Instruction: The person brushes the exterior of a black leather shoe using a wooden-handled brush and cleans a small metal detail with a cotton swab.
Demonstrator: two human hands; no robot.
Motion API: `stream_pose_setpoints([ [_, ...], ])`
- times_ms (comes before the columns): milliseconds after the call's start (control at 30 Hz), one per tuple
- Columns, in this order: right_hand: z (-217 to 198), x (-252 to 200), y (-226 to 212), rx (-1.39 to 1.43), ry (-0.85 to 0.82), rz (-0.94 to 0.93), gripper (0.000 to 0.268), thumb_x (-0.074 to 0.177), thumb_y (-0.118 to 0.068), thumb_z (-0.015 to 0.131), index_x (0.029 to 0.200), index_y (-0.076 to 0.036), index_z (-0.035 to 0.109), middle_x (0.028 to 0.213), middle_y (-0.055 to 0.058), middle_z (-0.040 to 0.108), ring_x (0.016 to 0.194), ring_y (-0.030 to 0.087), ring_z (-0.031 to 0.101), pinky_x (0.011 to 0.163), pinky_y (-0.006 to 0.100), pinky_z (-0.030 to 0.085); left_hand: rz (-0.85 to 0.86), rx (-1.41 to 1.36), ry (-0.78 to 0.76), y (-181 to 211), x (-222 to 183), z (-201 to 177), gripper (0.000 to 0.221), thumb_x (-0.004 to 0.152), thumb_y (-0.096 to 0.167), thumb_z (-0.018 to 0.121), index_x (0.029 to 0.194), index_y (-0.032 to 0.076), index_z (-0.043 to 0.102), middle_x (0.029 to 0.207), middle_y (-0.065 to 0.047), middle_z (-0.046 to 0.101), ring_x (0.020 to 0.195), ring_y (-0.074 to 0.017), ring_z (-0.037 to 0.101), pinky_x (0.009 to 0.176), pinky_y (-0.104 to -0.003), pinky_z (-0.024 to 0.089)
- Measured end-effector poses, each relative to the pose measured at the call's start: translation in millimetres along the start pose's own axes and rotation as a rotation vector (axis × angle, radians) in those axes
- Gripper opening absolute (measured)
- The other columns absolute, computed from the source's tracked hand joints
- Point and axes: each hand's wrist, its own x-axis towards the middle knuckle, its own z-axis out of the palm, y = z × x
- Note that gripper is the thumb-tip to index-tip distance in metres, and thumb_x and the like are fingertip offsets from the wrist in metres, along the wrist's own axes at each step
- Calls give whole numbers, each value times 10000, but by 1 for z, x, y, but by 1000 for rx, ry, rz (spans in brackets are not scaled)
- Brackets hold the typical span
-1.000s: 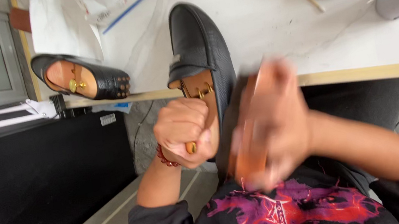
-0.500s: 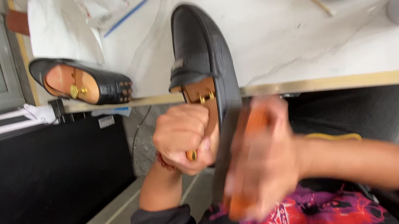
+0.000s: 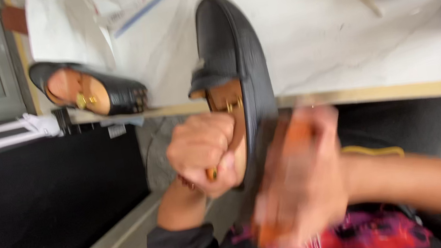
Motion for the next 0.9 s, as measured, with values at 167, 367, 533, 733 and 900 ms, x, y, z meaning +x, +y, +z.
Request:
stream_pose_setpoints([
  [167, -1, -13, -12, -16, -14, 3, 464, 746, -465, 800, 963, -97, 622, 951, 100, 545, 817, 315, 536, 789, 501, 408, 68, -17, 38, -4, 0, 8, 301, 642, -121, 470, 540, 69, 261, 543, -32, 251, 422, -213, 248, 465, -367, 190],
  [367, -6, -12, -5, -47, -16, 7, 476, 737, -477, 797, 958, -92, 623, 947, 104, 543, 828, 322, 533, 800, 513, 401, 39, 7, -18, -4, 3, 7, 304, 654, -141, 499, 548, 60, 296, 547, -44, 295, 429, -230, 300, 466, -365, 239],
  [533, -24, 3, 13, -118, 13, 100, 487, 730, -486, 795, 953, -89, 623, 944, 107, 541, 837, 327, 532, 810, 522, 395, 41, 49, 4, -5, -4, 13, 313, 666, -142, 499, 544, 56, 290, 547, -41, 288, 435, -215, 302, 465, -374, 236],
  [733, -27, 6, 19, -143, 17, 140, 500, 722, -497, 792, 947, -84, 624, 940, 111, 539, 848, 334, 529, 821, 533, 387, 17, -51, 36, -5, -8, 12, 265, 674, -118, 511, 535, 37, 347, 541, -49, 341, 430, -195, 326, 459, -360, 262],
  [900, -43, 8, 5, -214, 14, 97, 511, 715, -507, 790, 943, -81, 625, 936, 115, 538, 857, 340, 527, 831, 543, 381, -57, -56, 111, 4, -5, 10, 290, 743, -69, 516, 553, 45, 328, 528, -47, 340, 443, -191, 316, 470, -353, 257],
])
